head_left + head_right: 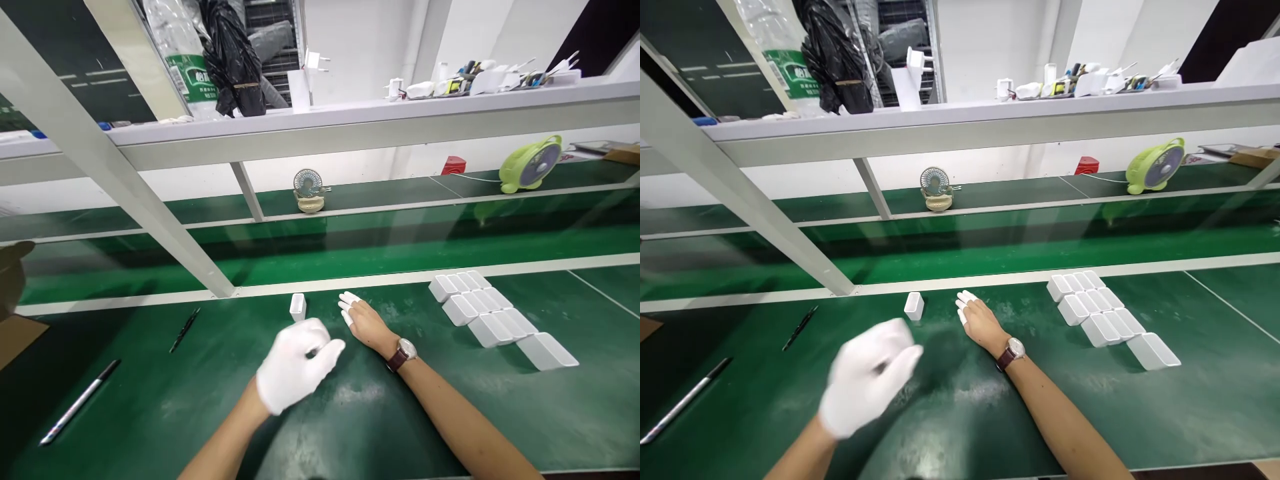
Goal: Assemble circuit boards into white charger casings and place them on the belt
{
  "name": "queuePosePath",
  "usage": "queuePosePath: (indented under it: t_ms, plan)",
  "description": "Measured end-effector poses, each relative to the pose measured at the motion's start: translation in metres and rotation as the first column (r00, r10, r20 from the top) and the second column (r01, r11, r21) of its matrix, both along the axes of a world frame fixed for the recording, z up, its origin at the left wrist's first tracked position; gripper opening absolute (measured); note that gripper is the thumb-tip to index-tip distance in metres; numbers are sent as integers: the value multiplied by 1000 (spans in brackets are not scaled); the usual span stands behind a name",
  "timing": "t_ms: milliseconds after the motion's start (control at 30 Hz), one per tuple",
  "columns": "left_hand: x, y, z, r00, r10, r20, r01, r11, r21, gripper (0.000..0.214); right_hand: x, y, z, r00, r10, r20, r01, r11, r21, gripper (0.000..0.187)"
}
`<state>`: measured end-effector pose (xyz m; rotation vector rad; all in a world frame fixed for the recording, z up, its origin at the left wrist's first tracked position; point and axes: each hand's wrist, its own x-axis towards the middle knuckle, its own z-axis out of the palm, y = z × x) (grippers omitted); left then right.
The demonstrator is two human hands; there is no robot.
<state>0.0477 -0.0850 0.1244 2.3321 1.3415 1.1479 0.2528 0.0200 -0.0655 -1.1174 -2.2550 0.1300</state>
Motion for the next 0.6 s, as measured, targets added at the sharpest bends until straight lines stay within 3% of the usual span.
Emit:
queuePosePath:
  t_ms: [67,133,267,333,400,500,600]
  plan:
    - [7,19,-21,965,-198,-174,147,952,-269,45,0,-2,0,1000,8,-16,-8,1000,10,35]
    - [15,37,-50,919,-322,-228,188,865,-465,42,0,-4,3,999,25,-29,-24,1000,19,34]
    - [19,61,-95,883,-468,-36,331,674,-660,30,0,-9,11,995,94,-42,-93,995,29,32]
    - [16,68,-103,875,-467,129,404,556,-726,28,-1,-12,16,988,148,-42,-147,989,31,31]
    - [10,75,-106,833,-418,362,523,382,-762,35,-3,-14,21,978,203,-42,-202,979,33,32]
    - [1,84,-110,675,-224,703,735,114,-668,54,-6,-16,24,962,268,-44,-266,963,36,35]
    - [-4,89,-118,569,-132,812,817,-23,-576,63,-8,-18,23,952,304,-28,-304,953,16,40]
